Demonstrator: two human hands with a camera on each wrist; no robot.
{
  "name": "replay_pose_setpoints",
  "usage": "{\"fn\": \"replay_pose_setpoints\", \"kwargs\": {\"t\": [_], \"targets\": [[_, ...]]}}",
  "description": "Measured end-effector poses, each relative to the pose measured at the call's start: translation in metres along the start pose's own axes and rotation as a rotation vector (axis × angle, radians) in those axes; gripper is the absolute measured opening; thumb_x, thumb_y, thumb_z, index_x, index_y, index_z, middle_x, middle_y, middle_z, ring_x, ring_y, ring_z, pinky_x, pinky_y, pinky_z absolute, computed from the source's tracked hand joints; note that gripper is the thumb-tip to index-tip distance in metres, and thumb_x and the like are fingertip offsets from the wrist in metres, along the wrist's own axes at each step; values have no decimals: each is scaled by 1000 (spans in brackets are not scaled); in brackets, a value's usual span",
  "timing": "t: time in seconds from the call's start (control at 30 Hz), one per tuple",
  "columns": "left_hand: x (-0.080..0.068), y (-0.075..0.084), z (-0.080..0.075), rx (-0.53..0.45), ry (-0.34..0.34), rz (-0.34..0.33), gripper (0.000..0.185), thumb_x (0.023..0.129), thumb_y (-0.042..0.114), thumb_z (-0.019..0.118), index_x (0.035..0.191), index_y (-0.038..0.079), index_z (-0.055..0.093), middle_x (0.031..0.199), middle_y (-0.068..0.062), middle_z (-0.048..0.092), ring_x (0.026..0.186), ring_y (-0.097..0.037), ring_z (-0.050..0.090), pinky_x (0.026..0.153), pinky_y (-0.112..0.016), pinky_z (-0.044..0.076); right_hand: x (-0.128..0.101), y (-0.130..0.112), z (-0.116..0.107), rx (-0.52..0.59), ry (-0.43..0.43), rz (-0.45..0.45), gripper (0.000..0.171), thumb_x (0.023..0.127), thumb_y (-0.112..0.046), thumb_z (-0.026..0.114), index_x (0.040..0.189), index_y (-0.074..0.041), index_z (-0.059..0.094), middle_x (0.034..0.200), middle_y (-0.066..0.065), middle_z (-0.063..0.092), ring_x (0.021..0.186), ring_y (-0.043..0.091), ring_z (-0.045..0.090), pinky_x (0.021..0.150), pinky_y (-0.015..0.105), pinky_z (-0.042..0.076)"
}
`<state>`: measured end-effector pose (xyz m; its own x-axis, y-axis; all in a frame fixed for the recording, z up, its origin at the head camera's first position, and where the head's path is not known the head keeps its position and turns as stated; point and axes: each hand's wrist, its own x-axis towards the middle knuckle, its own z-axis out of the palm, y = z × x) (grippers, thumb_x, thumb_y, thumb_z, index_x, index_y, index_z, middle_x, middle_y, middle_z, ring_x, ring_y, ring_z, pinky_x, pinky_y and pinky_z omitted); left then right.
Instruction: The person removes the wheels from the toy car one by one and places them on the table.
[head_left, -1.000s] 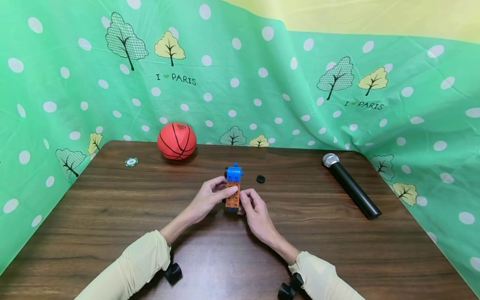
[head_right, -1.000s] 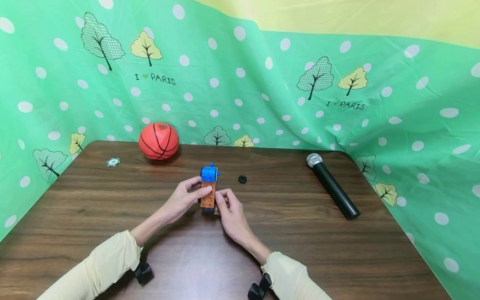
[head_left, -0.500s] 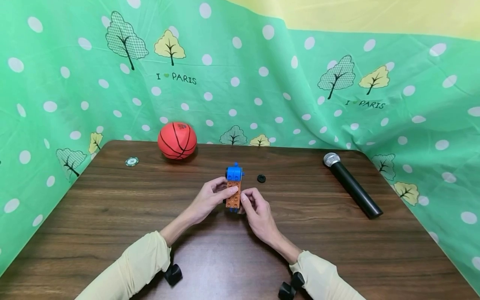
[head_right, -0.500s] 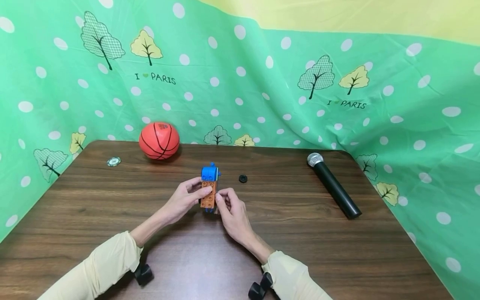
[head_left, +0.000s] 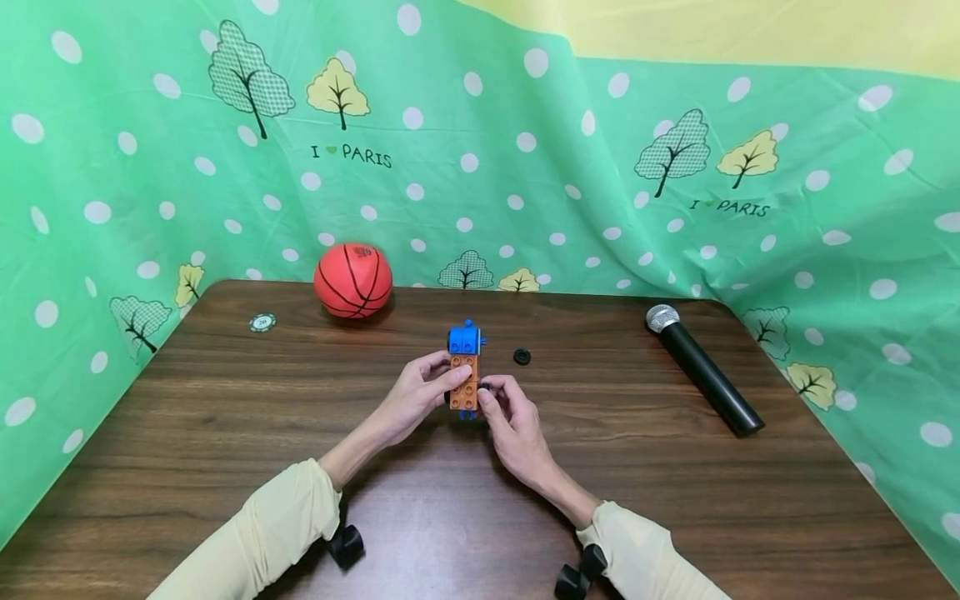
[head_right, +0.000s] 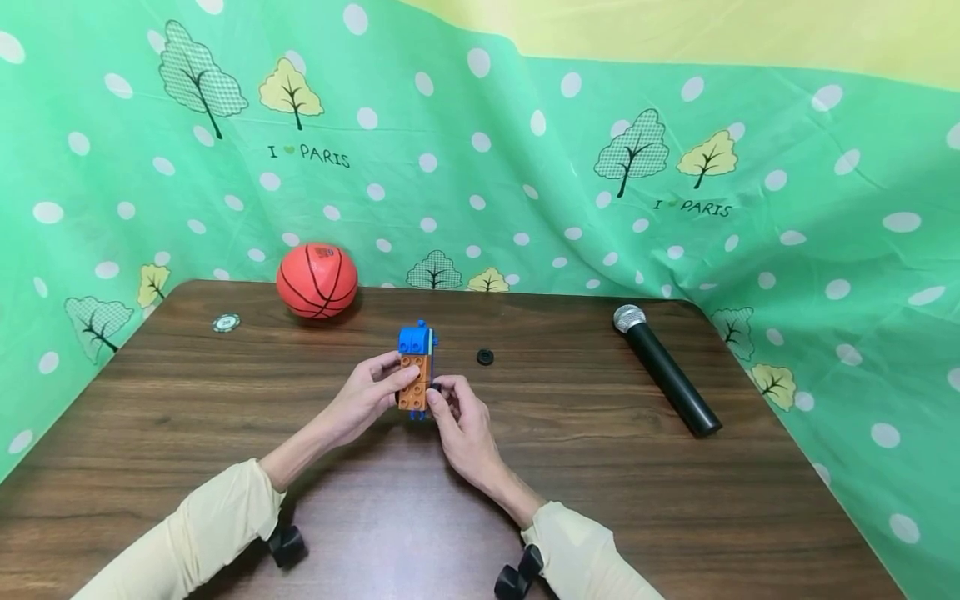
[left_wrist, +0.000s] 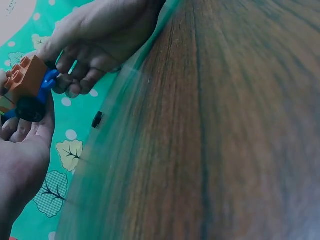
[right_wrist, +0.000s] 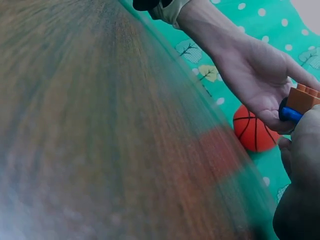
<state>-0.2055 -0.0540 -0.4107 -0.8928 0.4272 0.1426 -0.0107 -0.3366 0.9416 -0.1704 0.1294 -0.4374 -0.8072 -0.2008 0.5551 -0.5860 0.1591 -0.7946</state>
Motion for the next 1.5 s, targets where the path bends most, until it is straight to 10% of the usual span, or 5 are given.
{"fn": "replay_pose_setpoints", "kwargs": {"t": [0.43, 1.17, 1.5], "targets": [[-3, 1, 4, 173, 36, 50, 27, 99, 8, 67, 116, -12, 64, 100, -8, 72, 92, -15, 67, 83, -29, 57, 6, 10, -10, -283, 4, -315, 11, 97, 6, 60, 106, 1, 61, 79, 2, 66, 68, 10, 60, 58, 21, 49], [-4, 6, -1, 260, 42, 81, 27, 99, 10, 69, 118, -9, 65, 106, -12, 71, 98, -19, 70, 88, -33, 57, 7, 12, -12, -300, -26, -299, 16, 98, 5, 61, 113, -1, 64, 97, 7, 69, 82, 15, 64, 68, 31, 55], [-3, 0, -1, 264, 65, 70, 27, 99, 11, 70, 116, -9, 66, 103, -10, 71, 97, -17, 69, 88, -30, 56, 6, 1, -9, -105, -12, 10, 20, 106, 0, 51, 122, 0, 64, 94, 9, 64, 82, 23, 63, 73, 33, 55]]}}
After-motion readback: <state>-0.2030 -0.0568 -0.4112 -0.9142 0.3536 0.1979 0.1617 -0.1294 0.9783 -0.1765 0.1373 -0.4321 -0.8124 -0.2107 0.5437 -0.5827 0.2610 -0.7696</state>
